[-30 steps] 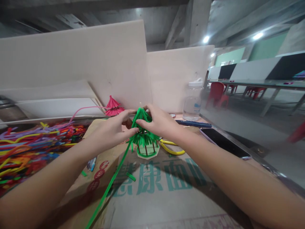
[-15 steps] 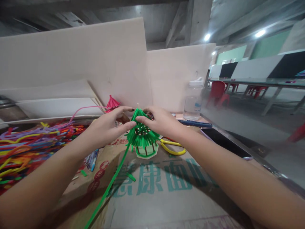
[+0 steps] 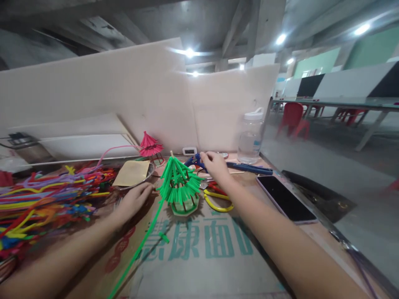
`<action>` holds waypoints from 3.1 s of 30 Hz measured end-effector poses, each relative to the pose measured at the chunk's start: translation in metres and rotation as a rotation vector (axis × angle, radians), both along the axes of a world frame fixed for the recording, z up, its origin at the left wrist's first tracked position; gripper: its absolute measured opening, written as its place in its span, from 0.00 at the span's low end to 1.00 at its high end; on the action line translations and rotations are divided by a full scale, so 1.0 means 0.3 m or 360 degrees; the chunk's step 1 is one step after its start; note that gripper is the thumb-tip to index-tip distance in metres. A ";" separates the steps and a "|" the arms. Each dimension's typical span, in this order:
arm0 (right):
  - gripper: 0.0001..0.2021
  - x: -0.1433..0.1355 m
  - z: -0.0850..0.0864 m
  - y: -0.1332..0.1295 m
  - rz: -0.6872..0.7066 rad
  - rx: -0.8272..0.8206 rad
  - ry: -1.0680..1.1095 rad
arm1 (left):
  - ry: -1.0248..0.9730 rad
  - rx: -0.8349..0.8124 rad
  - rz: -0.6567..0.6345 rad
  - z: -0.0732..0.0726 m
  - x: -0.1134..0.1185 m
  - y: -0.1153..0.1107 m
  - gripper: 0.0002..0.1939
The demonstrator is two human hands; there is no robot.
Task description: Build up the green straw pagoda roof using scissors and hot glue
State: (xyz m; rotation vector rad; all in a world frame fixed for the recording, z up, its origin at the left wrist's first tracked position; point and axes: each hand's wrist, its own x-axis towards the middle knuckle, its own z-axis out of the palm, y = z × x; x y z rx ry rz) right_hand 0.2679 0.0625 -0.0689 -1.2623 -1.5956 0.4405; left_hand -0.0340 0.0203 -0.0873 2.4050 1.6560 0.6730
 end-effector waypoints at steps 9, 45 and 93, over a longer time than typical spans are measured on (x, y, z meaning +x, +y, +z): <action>0.15 -0.021 -0.198 0.033 0.0047 -0.0273 -0.0229 | 0.0353 -0.0096 -0.0107 -0.083 0.019 0.009 0.18; 0.18 -0.135 0.163 -0.162 0.0853 -0.0086 -0.0133 | -0.0758 0.0255 -0.0007 0.242 0.246 -0.176 0.12; 0.10 -0.165 0.153 -0.187 0.0931 -0.0087 0.0247 | -0.0945 0.0324 -0.0268 0.130 0.212 -0.136 0.18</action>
